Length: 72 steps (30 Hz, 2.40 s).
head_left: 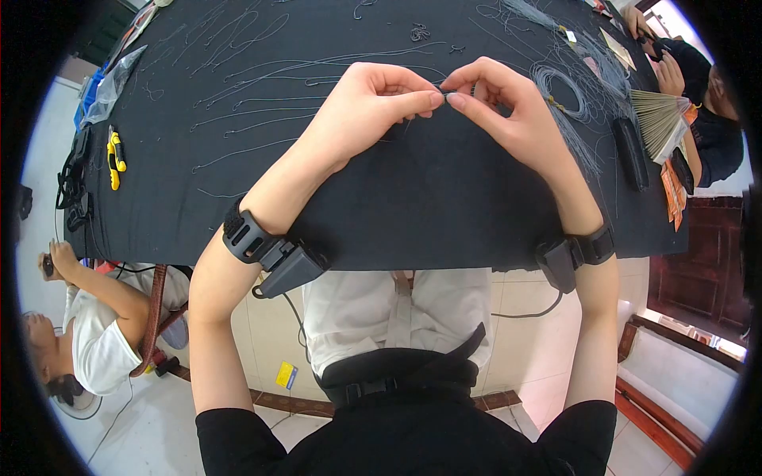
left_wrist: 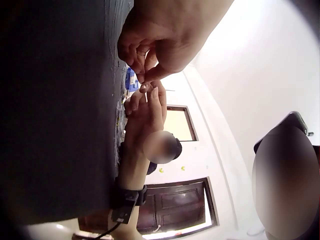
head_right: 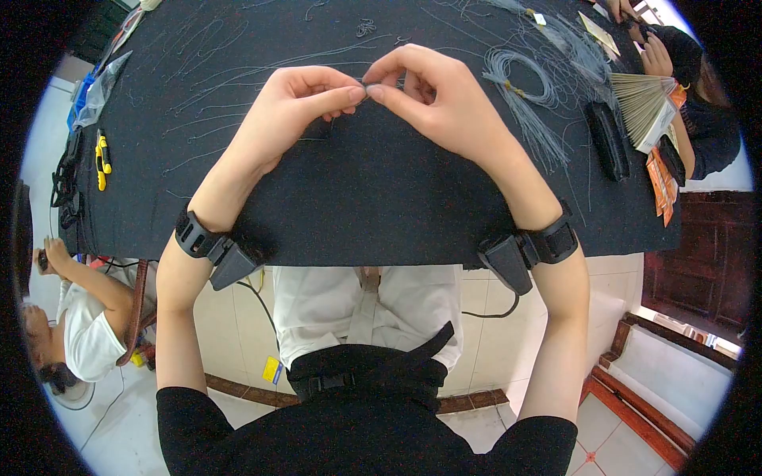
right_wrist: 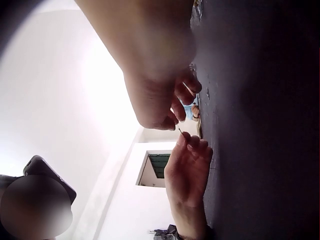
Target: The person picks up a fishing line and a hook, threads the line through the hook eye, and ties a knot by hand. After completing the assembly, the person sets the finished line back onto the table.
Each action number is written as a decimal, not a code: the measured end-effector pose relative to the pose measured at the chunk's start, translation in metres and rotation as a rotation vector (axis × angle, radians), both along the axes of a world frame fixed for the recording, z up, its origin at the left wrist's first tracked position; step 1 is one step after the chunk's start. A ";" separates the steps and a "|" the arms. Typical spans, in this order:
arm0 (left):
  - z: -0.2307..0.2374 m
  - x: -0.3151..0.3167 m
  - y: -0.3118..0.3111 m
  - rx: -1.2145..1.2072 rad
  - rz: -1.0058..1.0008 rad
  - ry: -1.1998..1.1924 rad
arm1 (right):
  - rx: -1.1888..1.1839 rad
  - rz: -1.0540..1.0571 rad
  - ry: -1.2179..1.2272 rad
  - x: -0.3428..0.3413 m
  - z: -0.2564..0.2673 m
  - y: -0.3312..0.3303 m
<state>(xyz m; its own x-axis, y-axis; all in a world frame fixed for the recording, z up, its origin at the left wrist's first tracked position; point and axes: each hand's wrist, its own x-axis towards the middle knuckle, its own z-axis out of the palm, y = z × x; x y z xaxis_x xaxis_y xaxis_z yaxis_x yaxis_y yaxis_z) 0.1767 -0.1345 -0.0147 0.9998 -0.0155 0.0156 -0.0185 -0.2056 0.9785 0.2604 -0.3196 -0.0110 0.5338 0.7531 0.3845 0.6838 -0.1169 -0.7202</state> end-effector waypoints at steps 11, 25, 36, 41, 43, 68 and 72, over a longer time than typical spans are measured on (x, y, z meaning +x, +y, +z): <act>0.002 -0.001 -0.002 -0.041 -0.016 -0.032 | 0.084 -0.082 -0.060 0.002 -0.005 0.003; 0.000 0.000 -0.001 -0.126 -0.034 0.013 | 0.071 -0.051 -0.029 0.000 -0.002 0.003; 0.001 -0.001 -0.002 -0.063 0.000 -0.052 | 0.076 -0.051 -0.031 0.002 -0.008 0.002; -0.001 -0.001 -0.002 -0.049 -0.004 -0.043 | 0.095 -0.054 0.006 0.001 -0.008 0.003; 0.000 -0.001 -0.001 -0.041 -0.004 -0.044 | 0.064 -0.039 0.015 -0.001 -0.005 0.003; 0.001 -0.002 -0.004 -0.089 0.003 -0.031 | 0.105 -0.051 -0.075 0.000 -0.005 0.004; -0.001 -0.002 -0.003 -0.120 -0.004 -0.024 | 0.101 -0.036 -0.047 -0.001 -0.005 0.005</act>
